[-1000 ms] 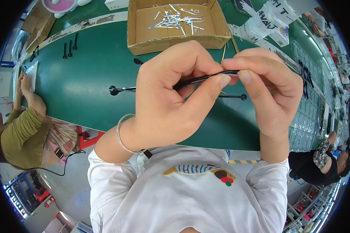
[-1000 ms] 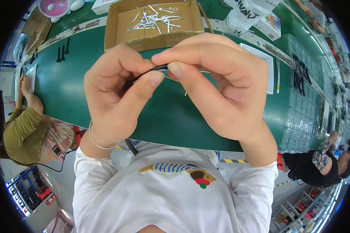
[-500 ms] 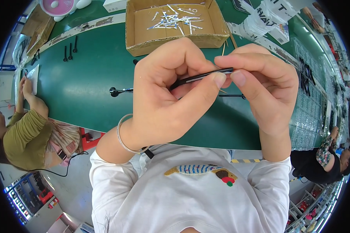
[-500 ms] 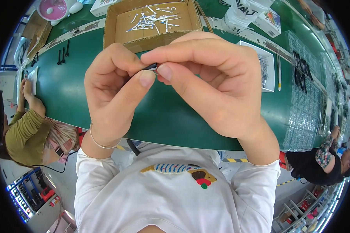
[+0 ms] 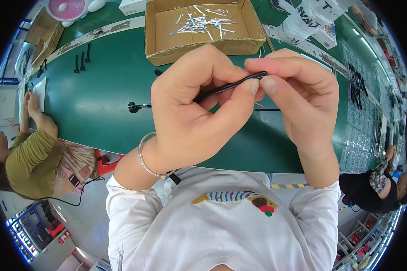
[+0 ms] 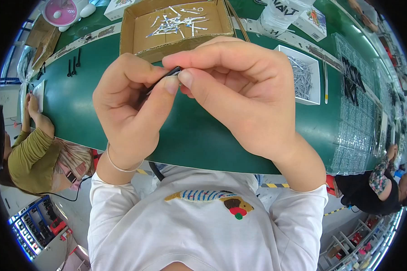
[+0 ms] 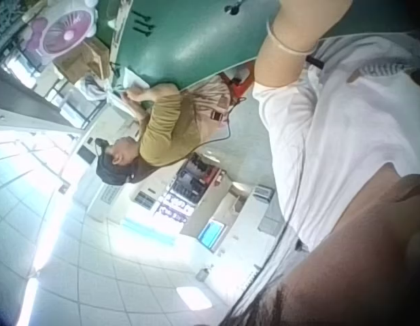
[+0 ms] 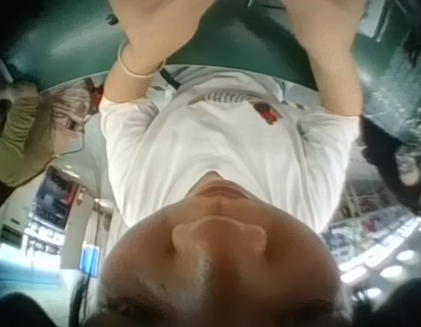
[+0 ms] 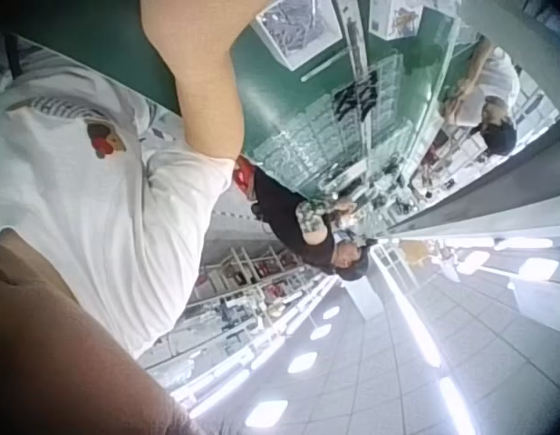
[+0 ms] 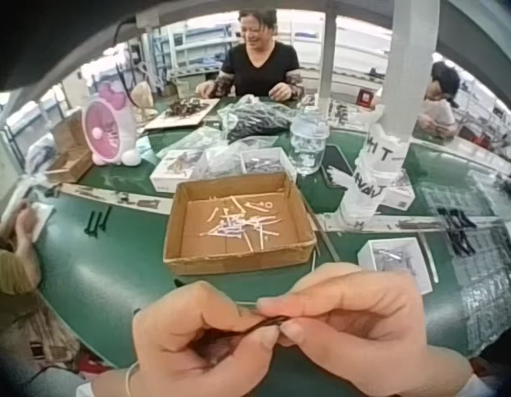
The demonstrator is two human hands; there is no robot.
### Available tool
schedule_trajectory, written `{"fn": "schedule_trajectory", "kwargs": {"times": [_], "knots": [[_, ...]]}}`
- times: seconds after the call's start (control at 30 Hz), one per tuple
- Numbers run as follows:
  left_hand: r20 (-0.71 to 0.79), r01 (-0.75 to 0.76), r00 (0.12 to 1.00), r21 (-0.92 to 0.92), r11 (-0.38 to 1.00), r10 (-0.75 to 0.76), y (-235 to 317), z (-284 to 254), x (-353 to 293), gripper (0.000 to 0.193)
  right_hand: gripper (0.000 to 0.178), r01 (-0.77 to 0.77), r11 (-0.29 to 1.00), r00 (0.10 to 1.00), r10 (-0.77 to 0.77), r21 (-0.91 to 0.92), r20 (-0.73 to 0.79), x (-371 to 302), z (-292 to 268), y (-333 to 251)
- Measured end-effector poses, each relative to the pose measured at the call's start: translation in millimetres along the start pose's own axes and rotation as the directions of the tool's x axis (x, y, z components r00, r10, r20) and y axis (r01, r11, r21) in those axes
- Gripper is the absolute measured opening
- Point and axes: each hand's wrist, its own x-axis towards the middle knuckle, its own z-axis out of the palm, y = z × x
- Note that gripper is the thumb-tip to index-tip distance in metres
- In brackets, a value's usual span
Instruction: The person assembles small plastic components by attaching white plastic components to black plastic cables, using a wooden stick for alignment.
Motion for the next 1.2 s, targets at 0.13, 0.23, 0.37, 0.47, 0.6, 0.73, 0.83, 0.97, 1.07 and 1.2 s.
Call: {"fn": "schedule_trajectory", "kwargs": {"times": [0.13, 0.23, 0.37, 0.47, 0.6, 0.73, 0.83, 0.97, 1.07, 1.2], "knots": [[-0.002, -0.006, 1.0, -0.003, 1.0, 0.006, -1, 0, 0, 0.012, 0.019, 0.025, 0.999, 1.0, -0.025, -0.046, 0.002, 0, 0, 0], [0.003, -0.028, 1.0, 0.013, 1.0, 0.028, -3, 0, -1, 0.011, 0.017, 0.037, 0.999, 0.999, -0.037, -0.037, -0.003, -1, 1, 2], [0.02, -0.056, 0.998, 0.043, 0.998, 0.055, -3, -1, 0, 0.011, 0.016, 0.04, 0.999, 0.999, -0.04, -0.027, -0.007, 0, 0, 2], [0.021, -0.059, 0.998, 0.06, 0.996, 0.058, -4, 0, -1, 0.011, 0.016, 0.053, 0.998, 0.999, -0.053, -0.043, -0.011, -1, 0, 2], [0.019, -0.125, 0.992, 0.02, 0.992, 0.124, -14, 0, 1, 0.008, 0.017, 0.06, 0.998, 0.997, -0.06, -0.001, -0.045, -1, 3, 1], [0.013, -0.131, 0.991, -0.058, 0.99, 0.132, -18, 3, 1, 0.008, 0.02, 0.19, 0.956, 0.981, -0.192, -0.225, 0.014, -2, 0, -4], [-0.013, -0.166, 0.986, -0.095, 0.981, 0.166, -16, 6, 3, 0.009, 0.021, 0.285, 0.875, 0.955, -0.292, -0.392, 0.043, -2, 0, -6], [-0.016, 0.005, 1.0, -0.314, 0.949, -0.011, -9, 10, 2, 0.009, 0.019, 0.291, 0.833, 0.95, -0.31, -0.47, 0.04, -3, 1, -12], [0.028, 0.009, 1.0, -0.432, 0.902, 0.004, -16, 4, 2, 0.01, 0.018, 0.085, 0.986, 0.993, -0.097, -0.144, -0.073, -4, 7, -8], [-0.035, -0.08, 0.997, -0.301, 0.95, 0.073, -14, 8, -1, 0.012, 0.019, 0.02, 1.0, 0.995, -0.019, 0.009, -0.093, -5, 6, 0]]}}
